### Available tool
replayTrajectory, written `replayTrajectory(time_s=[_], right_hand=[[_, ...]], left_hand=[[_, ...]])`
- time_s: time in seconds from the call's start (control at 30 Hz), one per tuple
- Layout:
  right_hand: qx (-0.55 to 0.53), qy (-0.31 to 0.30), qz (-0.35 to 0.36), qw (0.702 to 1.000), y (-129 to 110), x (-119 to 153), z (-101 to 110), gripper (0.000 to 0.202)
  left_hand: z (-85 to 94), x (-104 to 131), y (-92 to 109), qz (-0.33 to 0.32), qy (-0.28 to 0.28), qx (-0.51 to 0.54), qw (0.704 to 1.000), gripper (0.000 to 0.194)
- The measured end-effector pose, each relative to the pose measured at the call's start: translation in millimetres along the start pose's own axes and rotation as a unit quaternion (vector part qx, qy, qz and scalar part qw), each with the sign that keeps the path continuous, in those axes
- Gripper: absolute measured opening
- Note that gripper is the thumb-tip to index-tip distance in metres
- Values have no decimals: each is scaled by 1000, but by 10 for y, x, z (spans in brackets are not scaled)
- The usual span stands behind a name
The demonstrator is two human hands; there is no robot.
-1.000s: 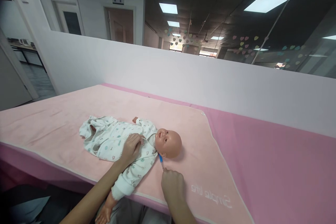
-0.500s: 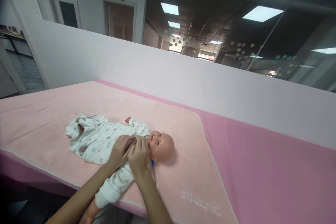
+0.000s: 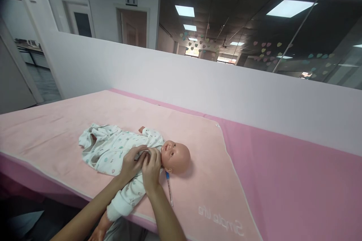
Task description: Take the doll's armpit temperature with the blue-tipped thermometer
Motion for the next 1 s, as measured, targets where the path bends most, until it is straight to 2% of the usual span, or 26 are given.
replayTrajectory(time_s=[0.33,0.6,1.0], right_hand=[[63,12,75,995,6,-32,39,17],[57,10,45,997,35,-6,12,12],[40,-21,41,998,31,-10,9,16]], left_hand=[[16,-13,42,39,13,23,999,19],[31,-34,64,7,5,3,1000,17],[70,-59,146,-6,-26,24,999,18]])
Point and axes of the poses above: each hand's wrist, its own x-axis away from the middle knuckle, its own z-axis out of the back of the hand, y = z × x, the point moved 1 cm from there along -x, towards the middle knuckle, and after that the axes turned 13 degrees about x, right-handed, at the moved point
